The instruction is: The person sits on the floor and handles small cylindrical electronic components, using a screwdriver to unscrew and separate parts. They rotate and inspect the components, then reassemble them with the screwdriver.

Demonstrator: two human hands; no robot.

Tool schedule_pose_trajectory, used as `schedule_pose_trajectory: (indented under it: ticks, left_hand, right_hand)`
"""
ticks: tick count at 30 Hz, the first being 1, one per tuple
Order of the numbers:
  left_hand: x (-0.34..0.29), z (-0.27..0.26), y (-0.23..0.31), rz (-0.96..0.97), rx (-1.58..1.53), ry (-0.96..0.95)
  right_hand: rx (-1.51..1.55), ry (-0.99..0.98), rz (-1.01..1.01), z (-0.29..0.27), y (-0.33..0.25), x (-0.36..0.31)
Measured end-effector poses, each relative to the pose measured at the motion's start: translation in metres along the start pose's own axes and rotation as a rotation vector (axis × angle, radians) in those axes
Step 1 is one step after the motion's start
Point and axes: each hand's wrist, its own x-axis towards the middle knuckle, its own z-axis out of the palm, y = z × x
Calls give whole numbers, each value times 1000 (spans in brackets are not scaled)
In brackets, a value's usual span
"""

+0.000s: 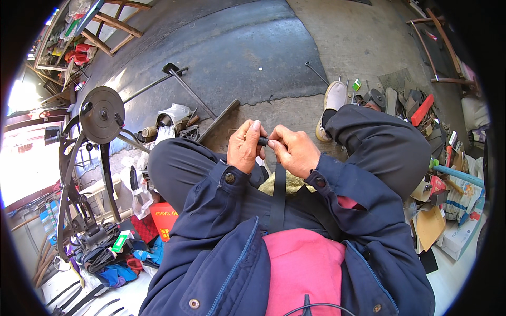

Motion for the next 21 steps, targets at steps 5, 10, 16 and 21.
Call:
schedule_pose_trajectory:
  ticks: [5, 10, 16, 21]
  left_hand:
    - [0, 5, 1, 75, 39, 30]
    - [-1, 0, 3, -60, -105, -10]
    - [-3, 3, -5, 119, 273, 6]
    - [-4, 4, -11, 174, 325, 51]
  right_hand:
    - [175, -4, 53, -2, -4, -3]
    - [323, -86, 89, -6, -11, -3]
    - [195, -138, 150, -4, -5, 2]
    - [133, -101, 151, -2, 0, -1]
